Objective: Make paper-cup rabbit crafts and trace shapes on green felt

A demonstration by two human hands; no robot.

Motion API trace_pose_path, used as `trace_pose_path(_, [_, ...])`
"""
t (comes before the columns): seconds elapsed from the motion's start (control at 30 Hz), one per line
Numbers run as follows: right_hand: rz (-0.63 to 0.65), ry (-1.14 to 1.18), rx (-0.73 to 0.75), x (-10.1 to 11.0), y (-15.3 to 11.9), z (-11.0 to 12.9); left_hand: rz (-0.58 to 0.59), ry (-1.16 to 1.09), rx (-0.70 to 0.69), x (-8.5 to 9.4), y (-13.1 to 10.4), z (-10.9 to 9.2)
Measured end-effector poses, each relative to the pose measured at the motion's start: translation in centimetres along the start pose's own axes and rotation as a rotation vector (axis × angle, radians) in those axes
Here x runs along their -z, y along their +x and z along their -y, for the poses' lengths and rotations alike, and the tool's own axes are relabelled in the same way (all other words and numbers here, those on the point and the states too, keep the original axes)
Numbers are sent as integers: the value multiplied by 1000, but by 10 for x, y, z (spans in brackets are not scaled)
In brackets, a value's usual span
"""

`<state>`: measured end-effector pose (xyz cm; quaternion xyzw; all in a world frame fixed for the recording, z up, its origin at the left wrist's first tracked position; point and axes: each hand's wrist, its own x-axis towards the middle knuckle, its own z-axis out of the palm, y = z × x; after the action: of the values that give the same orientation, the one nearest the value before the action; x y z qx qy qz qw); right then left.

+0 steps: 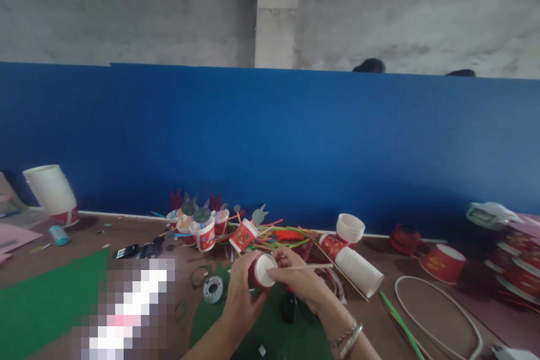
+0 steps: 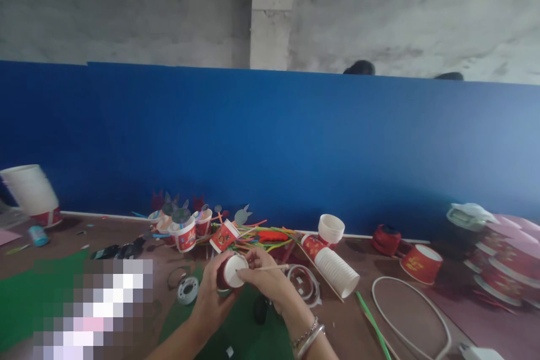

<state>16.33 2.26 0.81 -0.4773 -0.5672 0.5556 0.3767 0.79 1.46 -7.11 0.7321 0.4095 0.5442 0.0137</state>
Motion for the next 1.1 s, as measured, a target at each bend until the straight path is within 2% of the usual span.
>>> trace_pose_path(0.1, [9,17,-8,-1,0,3,-9,12,-11,2,1,0])
trace_pose_path(0.17, [-29,6,9,0,2,6,-13,39,-33,3,3,-1])
trace_pose_path(0.33, [-278,-3,249,5,2,10,-58,161,-78,2,6,-4])
trace_pose_path(0.43, [-300,-178,333,6,0,9,-84,224,-67,1,7,-5])
trace_pose_path(0.53, [-219,-424,313,3,-2,7,-91,283,-51,3,7,-5])
trace_pose_path(0.63, [-148,-521,239,-5,-3,5,-99,339,-61,4,9,-7])
trace_pose_path(0.8, [-184,-467,160,-15,1,-2,-80,399,-110,5,12,-10])
trace_pose_path(0.97, [-223,-349,133,-14,10,-14,-70,400,-169,7,13,-12])
trace_pose_path(1.1, [-203,-357,132,-15,8,-11,-67,384,-172,6,13,-13])
